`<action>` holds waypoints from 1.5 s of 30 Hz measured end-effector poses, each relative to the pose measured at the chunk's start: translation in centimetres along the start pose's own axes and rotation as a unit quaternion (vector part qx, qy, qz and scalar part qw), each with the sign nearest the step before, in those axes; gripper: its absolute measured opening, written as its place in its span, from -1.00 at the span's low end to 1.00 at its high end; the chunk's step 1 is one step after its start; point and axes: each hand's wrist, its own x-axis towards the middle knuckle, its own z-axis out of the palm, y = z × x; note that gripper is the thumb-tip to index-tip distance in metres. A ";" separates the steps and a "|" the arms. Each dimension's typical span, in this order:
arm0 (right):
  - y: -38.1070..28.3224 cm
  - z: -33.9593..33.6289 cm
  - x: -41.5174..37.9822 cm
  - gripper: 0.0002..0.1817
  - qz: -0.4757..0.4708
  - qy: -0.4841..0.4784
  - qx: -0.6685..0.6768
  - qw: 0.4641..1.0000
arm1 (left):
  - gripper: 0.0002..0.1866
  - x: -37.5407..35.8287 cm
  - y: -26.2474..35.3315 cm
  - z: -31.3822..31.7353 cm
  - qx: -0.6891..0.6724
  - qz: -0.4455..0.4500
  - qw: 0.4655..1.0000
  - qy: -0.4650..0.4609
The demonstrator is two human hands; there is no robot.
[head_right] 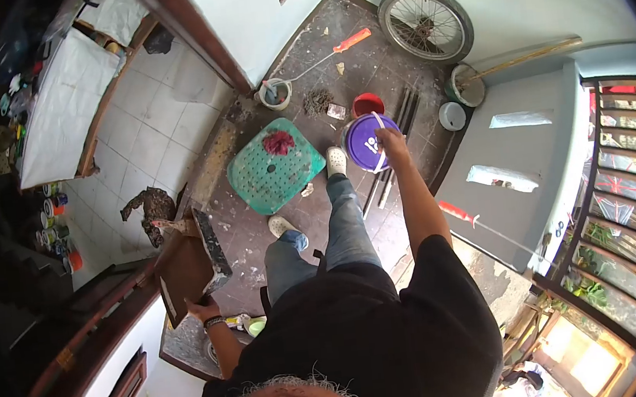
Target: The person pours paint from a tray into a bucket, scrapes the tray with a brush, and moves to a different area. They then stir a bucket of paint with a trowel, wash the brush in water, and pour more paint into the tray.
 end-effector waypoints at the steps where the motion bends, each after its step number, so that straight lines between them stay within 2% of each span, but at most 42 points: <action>1: -0.2 0.5 2.7 -0.86 0.006 -0.008 0.007 1.000 | -0.46 -0.5 -0.2 1.4 0.000 0.018 1.000 -0.005; 4: 0.1 2.2 10.4 -0.89 0.026 -0.025 0.066 0.997 | -0.47 -3.8 -0.6 6.1 0.031 0.032 0.998 0.046; 7: 1.3 2.9 18.4 -0.91 0.047 -0.028 0.058 0.997 | -0.48 -4.2 -1.9 8.3 0.050 0.020 0.997 0.056; 10: 2.6 4.6 25.6 -0.85 0.027 -0.013 0.081 0.996 | -0.48 -5.5 -3.2 11.4 0.081 0.004 0.992 0.100; 11: 2.6 4.9 27.8 -0.84 0.027 -0.009 0.060 0.998 | -0.56 -6.1 -3.6 12.5 0.076 0.007 0.992 0.097; 14: 4.3 5.1 33.5 -0.84 -0.017 -0.002 0.067 0.998 | -0.53 -7.5 -4.4 15.4 0.106 -0.002 0.990 0.098; 15: 4.7 5.2 35.4 -0.85 0.021 0.010 0.083 0.996 | -0.50 -7.8 -4.6 16.2 0.133 -0.004 0.986 0.101; 18: 5.0 5.5 39.3 -0.90 0.051 0.018 0.109 0.993 | -0.48 -9.1 -5.5 21.0 0.137 -0.015 0.981 0.135; 21: 6.2 5.3 43.4 -0.88 0.048 0.017 0.111 0.993 | -0.44 -9.2 -6.3 23.8 0.160 0.002 0.976 0.144; 26: 9.8 5.0 48.2 -0.87 0.053 0.063 0.049 0.995 | -0.44 -8.6 -7.3 26.4 0.170 0.014 0.978 0.116; 28: 12.2 3.2 49.7 -0.87 0.041 0.068 0.043 0.996 | -0.43 -8.3 -7.6 27.1 0.182 0.027 0.975 0.127; 30: 13.6 0.6 51.9 -0.82 0.040 0.092 0.026 0.995 | -0.44 -7.6 -7.6 26.8 0.204 0.043 0.974 0.089; 31: 13.7 -0.7 52.4 -0.78 0.013 0.146 -0.083 0.986 | -0.44 -7.1 -7.8 26.5 0.212 0.049 0.974 0.068; 33: 14.1 -2.9 53.6 -0.67 -0.040 0.241 -0.296 0.923 | -0.40 -6.0 -7.7 26.3 0.242 0.061 0.965 0.077; 36: 20.8 -7.1 57.2 -0.59 -0.082 0.274 -0.383 0.878 | -0.39 -5.5 -8.6 26.5 0.259 0.065 0.959 0.094; 37: 18.3 -6.7 55.2 -0.59 0.056 0.130 -0.168 0.975 | -0.39 -5.2 -8.8 26.4 0.260 0.061 0.958 0.107; 40: 17.0 -5.2 53.1 -0.60 0.043 0.147 -0.185 0.971 | -0.41 -5.0 -9.1 26.4 0.259 0.059 0.956 0.125; 44: 13.9 -3.7 51.2 -0.51 0.048 0.183 -0.338 0.922 | -0.41 -5.2 -9.1 27.5 0.266 0.053 0.956 0.111; 45: 14.0 -4.0 51.4 -0.46 0.040 0.180 -0.281 0.942 | -0.41 -5.4 -9.2 27.5 0.269 0.051 0.956 0.109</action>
